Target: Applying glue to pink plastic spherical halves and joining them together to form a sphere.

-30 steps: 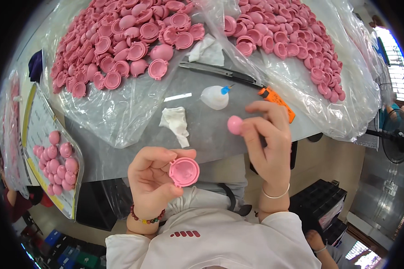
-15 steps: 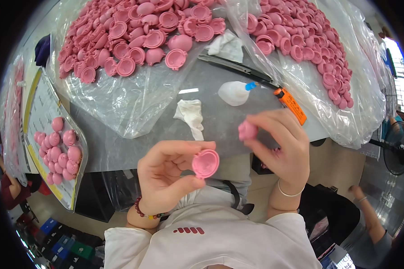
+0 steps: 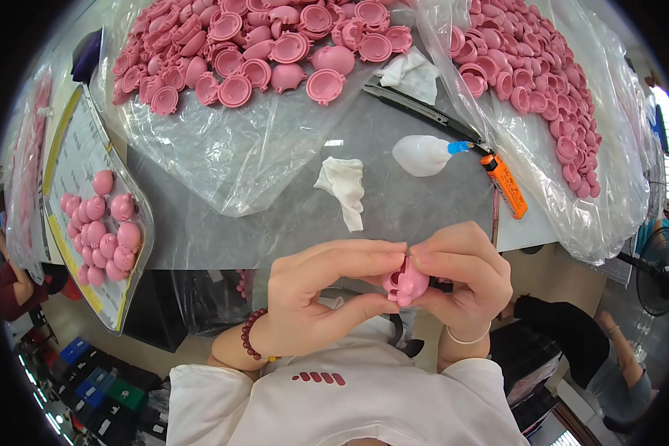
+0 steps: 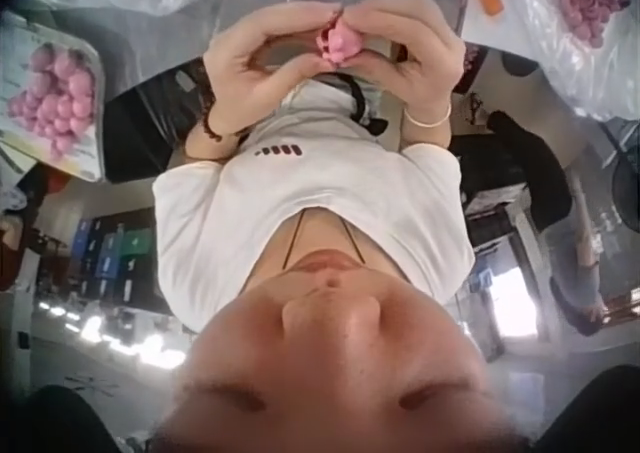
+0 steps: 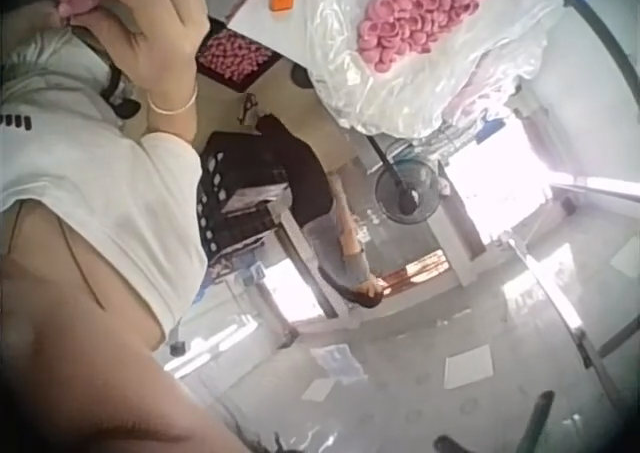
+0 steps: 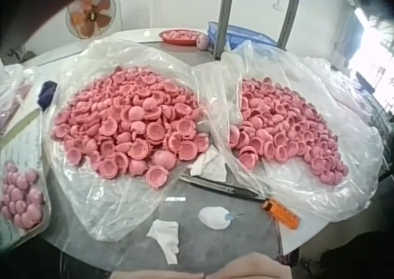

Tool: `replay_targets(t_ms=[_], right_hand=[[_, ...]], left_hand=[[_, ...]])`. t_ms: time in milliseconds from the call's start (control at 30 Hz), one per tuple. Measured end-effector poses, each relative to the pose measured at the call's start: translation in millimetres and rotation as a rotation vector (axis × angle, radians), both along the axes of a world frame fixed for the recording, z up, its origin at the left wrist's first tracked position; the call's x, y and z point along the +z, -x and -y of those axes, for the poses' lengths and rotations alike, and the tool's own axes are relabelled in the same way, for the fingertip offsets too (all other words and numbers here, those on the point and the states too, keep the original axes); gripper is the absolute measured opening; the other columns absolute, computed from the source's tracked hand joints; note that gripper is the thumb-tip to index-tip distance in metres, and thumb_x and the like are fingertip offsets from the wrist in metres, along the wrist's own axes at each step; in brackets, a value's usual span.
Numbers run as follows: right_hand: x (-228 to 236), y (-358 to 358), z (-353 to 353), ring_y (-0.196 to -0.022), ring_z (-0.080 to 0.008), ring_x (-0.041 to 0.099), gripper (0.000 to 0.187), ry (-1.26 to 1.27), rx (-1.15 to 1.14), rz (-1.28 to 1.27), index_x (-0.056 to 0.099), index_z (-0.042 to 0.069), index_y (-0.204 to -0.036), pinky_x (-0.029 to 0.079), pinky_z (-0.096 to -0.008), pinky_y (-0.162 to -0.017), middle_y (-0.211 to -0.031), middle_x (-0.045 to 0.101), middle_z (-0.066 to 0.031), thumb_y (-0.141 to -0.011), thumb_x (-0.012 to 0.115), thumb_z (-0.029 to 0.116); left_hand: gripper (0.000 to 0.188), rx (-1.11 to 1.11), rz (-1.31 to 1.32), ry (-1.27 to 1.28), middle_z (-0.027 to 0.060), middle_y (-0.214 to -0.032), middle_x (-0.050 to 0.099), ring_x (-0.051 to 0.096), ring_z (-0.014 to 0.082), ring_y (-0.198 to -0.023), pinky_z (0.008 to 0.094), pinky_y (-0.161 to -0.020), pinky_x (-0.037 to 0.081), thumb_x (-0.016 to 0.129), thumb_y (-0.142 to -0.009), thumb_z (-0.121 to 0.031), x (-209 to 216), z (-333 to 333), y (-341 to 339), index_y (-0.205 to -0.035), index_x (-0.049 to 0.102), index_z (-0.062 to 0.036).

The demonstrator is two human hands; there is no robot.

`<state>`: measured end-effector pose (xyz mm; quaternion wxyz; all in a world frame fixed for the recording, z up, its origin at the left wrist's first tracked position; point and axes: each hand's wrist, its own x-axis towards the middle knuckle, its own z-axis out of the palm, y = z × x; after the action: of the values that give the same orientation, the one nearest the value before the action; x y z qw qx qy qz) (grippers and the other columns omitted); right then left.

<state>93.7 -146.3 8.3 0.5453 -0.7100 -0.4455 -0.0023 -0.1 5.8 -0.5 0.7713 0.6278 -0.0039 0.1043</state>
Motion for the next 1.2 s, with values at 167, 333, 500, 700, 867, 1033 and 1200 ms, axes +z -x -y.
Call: replay_targets(t_ms=[167, 333, 500, 700, 867, 1033, 1200], right_hand=[[7.5, 2.3, -0.7, -0.066, -0.0175, 0.056, 0.035, 0.051, -0.022, -0.01, 0.061, 0.004, -0.085, 0.044, -0.0247, -0.058, -0.077, 0.059, -0.0062, -0.053, 0.075, 0.01], [8.3, 9.1, -1.6, -0.058, -0.0163, 0.053, 0.032, 0.094, -0.078, 0.102, 0.06, 0.005, -0.08, 0.041, -0.0238, -0.052, -0.07, 0.058, -0.0047, -0.053, 0.076, 0.014], [-3.0, 20.9, -3.5, -0.055, -0.0157, 0.053, 0.031, 0.019, -0.081, 0.173, 0.058, 0.008, -0.08, 0.039, -0.0226, -0.05, -0.066, 0.057, -0.0017, -0.054, 0.076, 0.006], [-7.0, 5.8, 11.9, -0.056, -0.0166, 0.051, 0.034, -0.097, -0.156, 0.151, 0.054, 0.004, -0.085, 0.038, -0.0232, -0.05, -0.068, 0.055, -0.0057, -0.055, 0.071, 0.0], [-11.7, -11.7, 0.8, -0.069, -0.0137, 0.046, 0.037, -0.166, -0.422, -0.1, 0.045, 0.0, -0.101, 0.037, -0.0229, -0.06, -0.082, 0.051, -0.0103, -0.069, 0.064, 0.006], [1.9, -31.8, -30.9, -0.077, -0.0159, 0.051, 0.047, 0.132, -0.47, -0.103, 0.051, 0.0, -0.102, 0.039, -0.0254, -0.062, -0.088, 0.055, -0.0062, -0.06, 0.07, 0.009], [-9.8, -37.0, -28.5, -0.077, -0.0144, 0.054, 0.036, 0.271, -0.344, 0.097, 0.054, -0.002, -0.097, 0.042, -0.0252, -0.064, -0.09, 0.058, -0.007, -0.065, 0.068, 0.006]], left_hand=[[0.037, 0.016, 0.049, -0.128, 0.0227, -0.102, 0.056, 0.059, 0.0197, -0.085, 0.0265, -0.073, 0.048, 0.069, -0.062, 0.007, -0.9, -2.0, 0.9, -0.097, 0.056, 0.005], [0.045, -0.014, 0.061, -0.11, 0.0227, -0.105, 0.055, 0.059, 0.0183, -0.083, 0.0275, -0.074, 0.046, 0.074, -0.06, -0.003, 0.4, -4.7, -3.0, -0.1, 0.056, 0.0046], [0.05, 0.015, 0.134, -0.09, 0.023, -0.101, 0.057, 0.058, 0.017, -0.077, 0.0259, -0.07, 0.045, 0.076, -0.06, -0.01, -9.7, -1.6, -4.1, -0.102, 0.055, 0.0059], [0.049, 0.077, 0.132, -0.013, 0.0217, -0.092, 0.06, 0.058, 0.0178, -0.074, 0.0256, -0.065, 0.047, 0.076, -0.061, -0.015, -10.7, -3.4, 0.8, -0.1, 0.055, 0.0073], [0.046, 0.039, 0.201, -0.027, 0.0198, -0.086, 0.061, 0.059, 0.0193, -0.07, 0.0272, -0.063, 0.049, 0.077, -0.061, -0.015, -8.9, -4.3, -2.6, -0.098, 0.057, 0.0044], [0.043, -0.115, -0.164, 0.587, 0.015, -0.081, 0.06, 0.057, 0.019, -0.067, 0.0284, -0.057, 0.047, 0.068, -0.069, -0.038, -1.4, -3.2, 1.0, -0.09, 0.056, -0.002], [0.051, -0.131, -0.041, 0.868, 0.0107, -0.075, 0.055, 0.054, 0.0182, -0.064, 0.0292, -0.054, 0.045, 0.061, -0.071, -0.05, -12.4, 4.1, -1.7, -0.092, 0.051, -0.0042]])
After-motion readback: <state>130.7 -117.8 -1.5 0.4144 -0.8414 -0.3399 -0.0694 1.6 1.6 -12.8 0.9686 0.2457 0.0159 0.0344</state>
